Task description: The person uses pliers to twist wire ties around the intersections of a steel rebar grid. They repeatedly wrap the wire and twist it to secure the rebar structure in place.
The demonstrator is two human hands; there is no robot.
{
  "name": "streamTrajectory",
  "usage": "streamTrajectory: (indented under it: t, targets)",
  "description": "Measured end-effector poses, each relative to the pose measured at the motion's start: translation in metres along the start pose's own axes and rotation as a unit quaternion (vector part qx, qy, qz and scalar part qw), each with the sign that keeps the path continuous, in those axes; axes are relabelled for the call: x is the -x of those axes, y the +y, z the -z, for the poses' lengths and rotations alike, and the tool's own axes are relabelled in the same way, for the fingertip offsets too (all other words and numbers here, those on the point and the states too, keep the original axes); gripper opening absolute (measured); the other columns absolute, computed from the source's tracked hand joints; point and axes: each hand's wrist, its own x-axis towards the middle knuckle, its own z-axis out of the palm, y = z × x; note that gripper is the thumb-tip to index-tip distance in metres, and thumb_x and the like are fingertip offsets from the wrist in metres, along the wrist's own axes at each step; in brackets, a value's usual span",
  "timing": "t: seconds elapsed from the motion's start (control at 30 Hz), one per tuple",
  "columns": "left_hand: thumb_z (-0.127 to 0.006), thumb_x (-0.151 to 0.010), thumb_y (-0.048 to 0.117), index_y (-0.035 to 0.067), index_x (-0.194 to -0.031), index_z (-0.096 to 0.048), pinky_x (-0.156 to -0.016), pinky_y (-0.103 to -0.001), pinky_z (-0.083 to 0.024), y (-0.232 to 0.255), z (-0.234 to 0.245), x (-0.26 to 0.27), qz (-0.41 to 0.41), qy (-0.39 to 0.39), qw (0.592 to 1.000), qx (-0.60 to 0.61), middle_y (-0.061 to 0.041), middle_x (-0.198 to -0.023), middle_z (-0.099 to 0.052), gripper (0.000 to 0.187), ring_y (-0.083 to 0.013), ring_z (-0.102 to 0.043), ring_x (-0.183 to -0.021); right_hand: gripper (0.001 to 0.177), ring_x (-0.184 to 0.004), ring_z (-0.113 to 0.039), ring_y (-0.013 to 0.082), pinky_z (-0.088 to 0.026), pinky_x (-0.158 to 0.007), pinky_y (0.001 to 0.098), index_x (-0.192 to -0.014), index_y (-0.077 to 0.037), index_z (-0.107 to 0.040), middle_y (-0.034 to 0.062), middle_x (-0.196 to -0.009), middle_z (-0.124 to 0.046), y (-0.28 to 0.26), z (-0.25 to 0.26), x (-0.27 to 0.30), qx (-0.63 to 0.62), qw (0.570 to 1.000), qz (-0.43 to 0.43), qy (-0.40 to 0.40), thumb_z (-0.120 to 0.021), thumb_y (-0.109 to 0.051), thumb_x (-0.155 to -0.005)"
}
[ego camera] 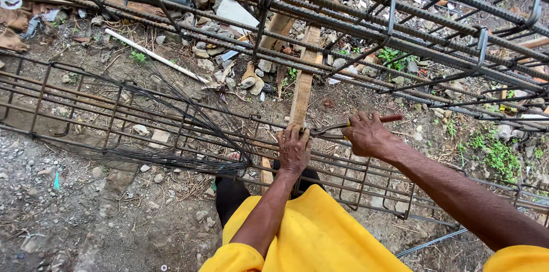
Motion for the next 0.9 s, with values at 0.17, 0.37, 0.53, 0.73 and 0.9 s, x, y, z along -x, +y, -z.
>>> streamTrajectory:
  t: [0.17,0.37,0.53,0.73,0.9]
  targets:
    - [-0.081,-0.072,0.021,0.014,-0.101,-0.077,-0.098,-0.047,-0.038,-0.002,-0.006,0.003,0.021,0.0,0.999,0.035,-0.006,-0.111,-0.062,0.03,-0.0269,-0.055,-0.122,0.03,-0.113,-0.054,0.0235,-0.045,-0.096,0.0481,-0.112,-0.029,-0.066,0.0065,-0.124,-0.058,0.0,-0.005,-0.002,-0.055,0.998,-0.003,-0.03,-0.053,-0.022,-0.086]
    - [-0.084,-0.067,0.019,0.015,-0.099,-0.077,-0.098,-0.047,-0.039,-0.002,-0.006,0.004,0.042,-0.006,0.998,0.043,-0.004,-0.111,-0.062,0.033,-0.0263,-0.054,-0.123,0.032,-0.114,-0.056,0.024,-0.046,-0.096,0.0474,-0.115,-0.024,-0.066,0.0078,-0.123,-0.06,-0.005,0.022,0.014,-0.029,0.999,0.005,-0.023,-0.052,-0.017,-0.087]
    - [-0.084,-0.067,0.02,0.017,-0.099,-0.077,-0.101,-0.045,-0.038,-0.001,-0.009,0.006,0.054,-0.006,0.998,0.039,-0.003,-0.113,-0.062,0.033,-0.0243,-0.054,-0.124,0.034,-0.111,-0.06,0.02,-0.051,-0.092,0.0412,-0.114,-0.023,-0.069,0.0061,-0.122,-0.061,0.004,-0.011,-0.006,-0.093,0.995,0.007,-0.024,-0.05,-0.024,-0.086]
    - [-0.076,-0.085,0.018,0.012,-0.119,-0.07,-0.108,-0.049,-0.04,0.002,0.0,0.028,0.052,-0.05,0.997,0.015,-0.01,-0.125,-0.061,0.035,-0.0307,-0.049,-0.132,0.03,-0.106,-0.063,0.0216,-0.055,-0.078,0.0324,-0.113,-0.018,-0.063,0.0129,-0.121,-0.061,0.004,-0.029,-0.015,0.021,0.999,0.017,0.027,-0.04,-0.019,-0.094]
    - [-0.062,-0.095,0.034,0.012,-0.121,-0.058,-0.092,-0.042,-0.043,-0.004,-0.013,0.059,0.037,-0.131,0.99,-0.02,-0.007,-0.105,-0.057,0.035,-0.0253,-0.056,-0.112,0.032,-0.104,-0.063,0.0196,-0.054,-0.076,0.0295,-0.122,-0.017,-0.056,0.0137,-0.123,-0.06,0.012,-0.014,-0.014,0.047,0.998,0.042,0.026,-0.036,-0.017,-0.098]
